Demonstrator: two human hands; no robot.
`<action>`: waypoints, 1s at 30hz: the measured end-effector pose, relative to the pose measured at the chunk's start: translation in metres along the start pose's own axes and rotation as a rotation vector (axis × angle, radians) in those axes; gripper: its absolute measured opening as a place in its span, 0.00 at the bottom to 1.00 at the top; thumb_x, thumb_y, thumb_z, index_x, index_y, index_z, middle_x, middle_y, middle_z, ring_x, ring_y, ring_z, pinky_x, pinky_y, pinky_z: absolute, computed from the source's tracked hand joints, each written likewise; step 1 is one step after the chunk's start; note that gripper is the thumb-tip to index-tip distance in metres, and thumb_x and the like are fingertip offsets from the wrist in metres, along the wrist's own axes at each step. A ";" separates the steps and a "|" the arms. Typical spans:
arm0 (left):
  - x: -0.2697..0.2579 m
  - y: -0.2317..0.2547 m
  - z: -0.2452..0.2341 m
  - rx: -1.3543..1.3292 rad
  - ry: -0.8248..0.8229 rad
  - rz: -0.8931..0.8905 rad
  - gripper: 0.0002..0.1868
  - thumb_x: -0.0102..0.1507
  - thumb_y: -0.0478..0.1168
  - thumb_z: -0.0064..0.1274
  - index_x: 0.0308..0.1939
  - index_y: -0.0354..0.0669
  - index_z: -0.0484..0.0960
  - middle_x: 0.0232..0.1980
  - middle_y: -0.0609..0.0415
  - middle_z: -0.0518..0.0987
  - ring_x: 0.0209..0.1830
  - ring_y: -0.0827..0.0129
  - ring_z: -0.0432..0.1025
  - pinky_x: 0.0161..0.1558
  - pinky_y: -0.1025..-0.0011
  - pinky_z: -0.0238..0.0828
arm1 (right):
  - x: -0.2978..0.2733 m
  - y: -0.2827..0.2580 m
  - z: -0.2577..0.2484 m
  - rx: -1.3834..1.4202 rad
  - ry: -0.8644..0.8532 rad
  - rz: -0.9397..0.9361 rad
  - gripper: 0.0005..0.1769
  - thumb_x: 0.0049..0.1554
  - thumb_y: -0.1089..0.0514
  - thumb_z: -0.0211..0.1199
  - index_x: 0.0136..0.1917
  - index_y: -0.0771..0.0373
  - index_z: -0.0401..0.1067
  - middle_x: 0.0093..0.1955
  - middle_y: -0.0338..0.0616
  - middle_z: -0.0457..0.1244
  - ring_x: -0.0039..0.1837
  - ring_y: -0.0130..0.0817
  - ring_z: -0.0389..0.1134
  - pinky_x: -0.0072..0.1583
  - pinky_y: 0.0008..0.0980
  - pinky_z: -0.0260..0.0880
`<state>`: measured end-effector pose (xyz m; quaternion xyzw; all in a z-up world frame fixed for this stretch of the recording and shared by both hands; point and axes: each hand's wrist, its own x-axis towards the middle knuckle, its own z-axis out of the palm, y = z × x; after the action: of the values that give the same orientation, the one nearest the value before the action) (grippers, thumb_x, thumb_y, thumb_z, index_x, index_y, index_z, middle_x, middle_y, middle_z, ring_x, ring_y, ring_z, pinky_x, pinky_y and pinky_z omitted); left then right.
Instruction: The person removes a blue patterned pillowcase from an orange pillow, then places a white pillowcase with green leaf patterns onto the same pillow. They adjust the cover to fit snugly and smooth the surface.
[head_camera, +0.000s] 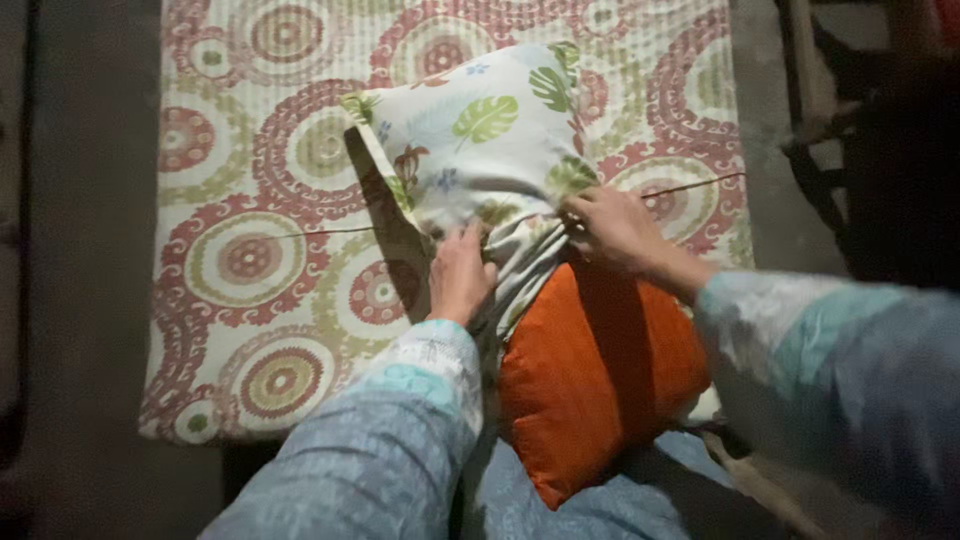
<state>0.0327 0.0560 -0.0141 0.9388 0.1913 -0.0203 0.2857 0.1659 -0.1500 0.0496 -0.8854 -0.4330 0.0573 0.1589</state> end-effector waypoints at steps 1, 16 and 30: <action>0.005 0.001 0.008 0.084 -0.071 -0.014 0.22 0.59 0.33 0.60 0.57 0.42 0.79 0.54 0.44 0.80 0.55 0.51 0.76 0.59 0.57 0.73 | 0.005 0.006 0.000 0.078 -0.170 0.075 0.14 0.49 0.56 0.64 0.50 0.57 0.73 0.51 0.49 0.66 0.53 0.49 0.69 0.53 0.49 0.68; -0.099 -0.004 -0.017 0.150 0.132 -0.033 0.14 0.57 0.36 0.53 0.46 0.35 0.74 0.46 0.36 0.77 0.47 0.40 0.72 0.47 0.49 0.69 | -0.074 -0.007 0.021 0.469 -0.184 0.589 0.18 0.58 0.58 0.52 0.61 0.63 0.70 0.55 0.54 0.67 0.56 0.48 0.69 0.61 0.49 0.71; -0.053 0.122 0.035 0.127 0.131 0.304 0.14 0.56 0.33 0.53 0.46 0.41 0.77 0.49 0.44 0.76 0.48 0.47 0.73 0.46 0.53 0.70 | -0.144 0.100 0.089 0.763 -0.440 0.975 0.40 0.65 0.30 0.46 0.67 0.67 0.73 0.65 0.62 0.67 0.65 0.55 0.67 0.65 0.50 0.63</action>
<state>0.0311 -0.0745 0.0294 0.9724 0.0639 0.0722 0.2124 0.1306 -0.2994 -0.0728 -0.8292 0.0461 0.4521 0.3254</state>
